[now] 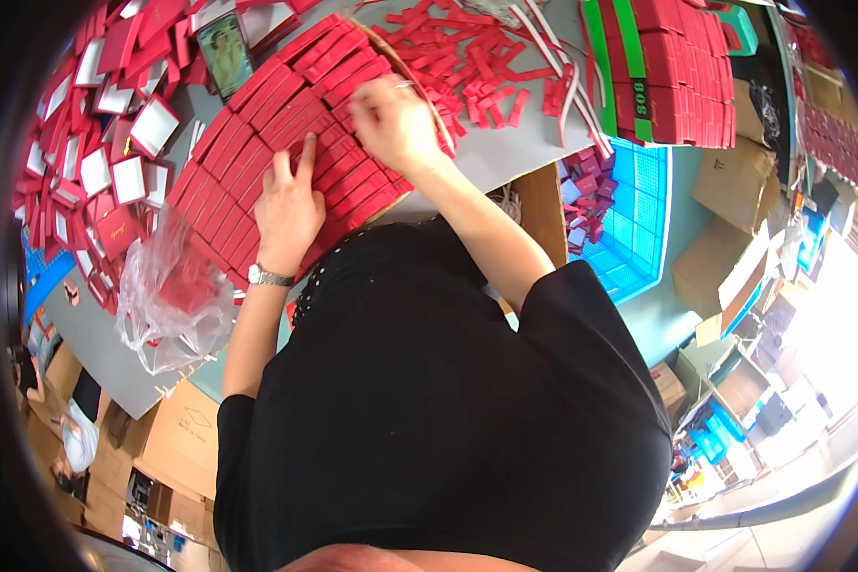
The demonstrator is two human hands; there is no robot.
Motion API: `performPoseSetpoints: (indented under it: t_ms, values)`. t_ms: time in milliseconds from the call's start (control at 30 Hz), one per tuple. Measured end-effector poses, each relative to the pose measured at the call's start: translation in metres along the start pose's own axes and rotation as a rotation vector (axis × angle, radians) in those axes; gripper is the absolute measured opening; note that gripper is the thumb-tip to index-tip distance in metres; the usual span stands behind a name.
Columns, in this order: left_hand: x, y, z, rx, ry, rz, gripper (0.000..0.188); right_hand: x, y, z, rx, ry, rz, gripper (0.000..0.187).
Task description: Gluing ribbons to red gift boxes using a hot glue gun.
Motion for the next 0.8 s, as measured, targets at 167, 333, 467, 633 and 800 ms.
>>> performPoseSetpoints:
  t_ms: [167, 333, 467, 633, 800]
  values:
    - [-0.004, -0.001, 0.0, -0.026, 0.005, -0.056, 0.078, 0.071, -0.055, -0.144, -0.519, -0.379, -0.069, 0.021]
    - [-0.005, 0.0, -0.002, -0.003, 0.015, -0.024, 0.078, 0.067, -0.081, -0.183, -0.487, -0.508, -0.044, 0.02]
    - [-0.002, -0.01, 0.006, -0.034, -0.12, -0.199, 0.077, 0.086, -0.079, -0.174, -0.503, -0.533, -0.114, 0.017]
    - [-0.009, -0.019, -0.004, 0.304, -1.291, -0.037, 0.049, 0.095, -0.039, -0.051, -0.15, -0.301, -0.037, 0.009]
    - [-0.018, -0.013, -0.027, 0.432, -2.073, 0.247, 0.024, 0.06, -0.035, 0.058, 0.554, -0.174, 0.134, 0.023]
Point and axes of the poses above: each hand's wrist, its own y-axis towards the middle knuckle, its own x-axis out of the back of the hand, z = x × y, the point moved 7 cm from there along y, towards the middle knuckle, and after that the axes turned 2 degrees about -y, right-handed, at the moved point
